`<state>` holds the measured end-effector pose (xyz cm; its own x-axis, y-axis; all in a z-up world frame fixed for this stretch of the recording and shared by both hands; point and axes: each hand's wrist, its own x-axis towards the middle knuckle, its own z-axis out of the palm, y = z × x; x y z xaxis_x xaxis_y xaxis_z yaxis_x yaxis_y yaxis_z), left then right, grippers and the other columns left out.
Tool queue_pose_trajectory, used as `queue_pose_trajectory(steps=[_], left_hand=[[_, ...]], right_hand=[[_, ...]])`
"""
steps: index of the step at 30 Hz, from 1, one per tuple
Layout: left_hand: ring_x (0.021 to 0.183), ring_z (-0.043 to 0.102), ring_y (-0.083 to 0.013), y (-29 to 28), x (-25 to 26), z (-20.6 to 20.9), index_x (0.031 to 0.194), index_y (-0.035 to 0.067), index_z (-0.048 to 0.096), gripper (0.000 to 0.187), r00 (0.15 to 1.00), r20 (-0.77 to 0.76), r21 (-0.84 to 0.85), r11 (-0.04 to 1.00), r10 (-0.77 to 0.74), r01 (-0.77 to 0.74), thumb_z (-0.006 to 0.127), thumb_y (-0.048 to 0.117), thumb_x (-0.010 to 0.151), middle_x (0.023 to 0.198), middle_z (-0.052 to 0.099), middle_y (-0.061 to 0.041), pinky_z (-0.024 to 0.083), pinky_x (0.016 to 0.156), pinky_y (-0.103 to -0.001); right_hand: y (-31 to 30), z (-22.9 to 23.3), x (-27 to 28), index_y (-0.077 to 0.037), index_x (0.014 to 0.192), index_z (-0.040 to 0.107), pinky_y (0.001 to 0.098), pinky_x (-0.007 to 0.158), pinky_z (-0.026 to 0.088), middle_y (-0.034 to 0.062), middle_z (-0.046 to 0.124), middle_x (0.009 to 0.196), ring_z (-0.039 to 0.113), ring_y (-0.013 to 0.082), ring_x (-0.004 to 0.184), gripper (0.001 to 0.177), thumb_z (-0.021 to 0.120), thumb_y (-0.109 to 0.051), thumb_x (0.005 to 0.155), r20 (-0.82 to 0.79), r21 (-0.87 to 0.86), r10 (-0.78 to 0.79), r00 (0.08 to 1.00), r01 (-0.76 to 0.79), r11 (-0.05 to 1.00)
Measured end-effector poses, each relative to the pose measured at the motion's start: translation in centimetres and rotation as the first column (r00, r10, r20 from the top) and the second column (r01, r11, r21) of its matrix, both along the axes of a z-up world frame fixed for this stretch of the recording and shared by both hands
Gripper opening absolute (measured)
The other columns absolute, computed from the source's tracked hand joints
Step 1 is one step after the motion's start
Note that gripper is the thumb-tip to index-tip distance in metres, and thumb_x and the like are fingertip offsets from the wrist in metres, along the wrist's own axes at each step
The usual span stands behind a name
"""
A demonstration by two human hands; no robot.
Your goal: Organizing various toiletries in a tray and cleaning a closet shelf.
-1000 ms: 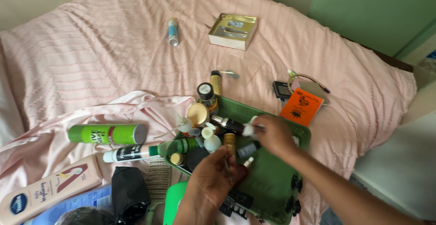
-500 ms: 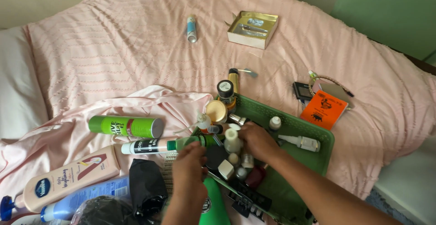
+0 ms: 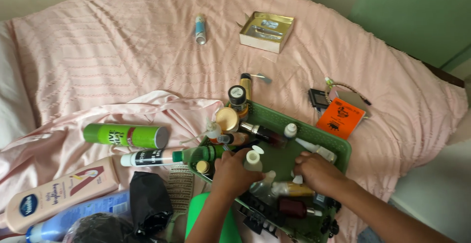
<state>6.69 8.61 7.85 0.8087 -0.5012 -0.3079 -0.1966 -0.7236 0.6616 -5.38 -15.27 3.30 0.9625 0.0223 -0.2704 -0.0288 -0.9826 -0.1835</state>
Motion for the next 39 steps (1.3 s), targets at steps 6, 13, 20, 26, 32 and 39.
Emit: queue_pose_trajectory(steps=[6,13,20,26,32,39], left_hand=[[0.107,0.062,-0.0345,-1.8,-0.1,-2.6,0.108,0.018,0.074,0.038,0.965,0.177,0.023,0.981,-0.194,0.193,0.078,0.045,0.082,0.104,0.072,-0.012,0.050,0.097,-0.048],[0.097,0.065,-0.0373,-6.5,-4.4,-4.6,0.106,0.014,0.074,0.031,0.995,0.098,-0.284,0.958,-0.015,0.042,0.078,0.032,0.081,0.105,0.065,-0.017,0.054,0.087,-0.049],[0.122,0.047,-0.0384,-5.6,-7.8,0.6,0.137,0.007,0.051,0.071,0.989,0.105,-0.270,0.954,-0.107,0.131,0.080,0.020,0.073,0.129,0.049,-0.018,0.045,0.100,-0.046],[0.131,0.040,-0.0425,-4.1,-12.1,-5.6,0.145,0.007,0.046,0.074,0.970,0.241,-0.130,0.990,-0.014,0.047,0.077,0.029,0.081,0.144,0.041,-0.020,0.041,0.098,-0.051],[0.116,0.062,-0.0368,1.5,-8.2,-5.1,0.114,0.005,0.070,0.032,0.984,-0.063,0.112,0.979,-0.164,0.171,0.067,0.025,0.089,0.117,0.066,-0.020,0.054,0.092,-0.049],[0.097,0.069,-0.0394,5.4,-1.5,-3.6,0.100,0.012,0.068,0.012,0.991,0.089,0.105,0.990,-0.099,0.089,0.061,0.016,0.090,0.104,0.067,-0.019,0.056,0.083,-0.052]], right_hand=[[-1.6,-0.2,1.6,-0.014,0.093,0.077,0.0446,0.086,0.056,0.0111,0.070,0.097,0.068,0.0311,0.099,0.020,0.076,-0.011,0.073,-0.183,-0.099,-0.165,0.969,0.148,0.984],[-1.5,4.1,6.4,-0.008,0.094,0.079,0.0413,0.078,0.057,0.0138,0.075,0.094,0.073,0.0327,0.086,0.030,0.074,-0.001,0.066,0.351,0.324,-0.399,0.847,0.290,0.901],[3.9,11.2,10.0,-0.013,0.097,0.080,0.0370,0.077,0.060,0.0112,0.077,0.096,0.076,0.0276,0.085,0.032,0.070,0.000,0.069,0.330,0.459,-0.394,0.858,0.219,0.861],[11.4,1.0,11.1,-0.011,0.085,0.078,0.0432,0.079,0.057,0.0160,0.073,0.087,0.073,0.0344,0.085,0.020,0.079,-0.009,0.065,0.029,0.289,-0.227,0.973,0.209,0.934],[11.8,-6.6,10.4,-0.004,0.074,0.070,0.0511,0.075,0.056,0.0220,0.070,0.087,0.069,0.0414,0.086,0.002,0.071,-0.004,0.072,0.037,0.167,-0.037,0.999,0.031,0.985],[6.5,-4.9,8.1,-0.005,0.080,0.070,0.0487,0.084,0.053,0.0194,0.069,0.091,0.064,0.0398,0.094,0.017,0.064,0.001,0.065,0.246,0.052,0.179,0.953,-0.198,0.979]])
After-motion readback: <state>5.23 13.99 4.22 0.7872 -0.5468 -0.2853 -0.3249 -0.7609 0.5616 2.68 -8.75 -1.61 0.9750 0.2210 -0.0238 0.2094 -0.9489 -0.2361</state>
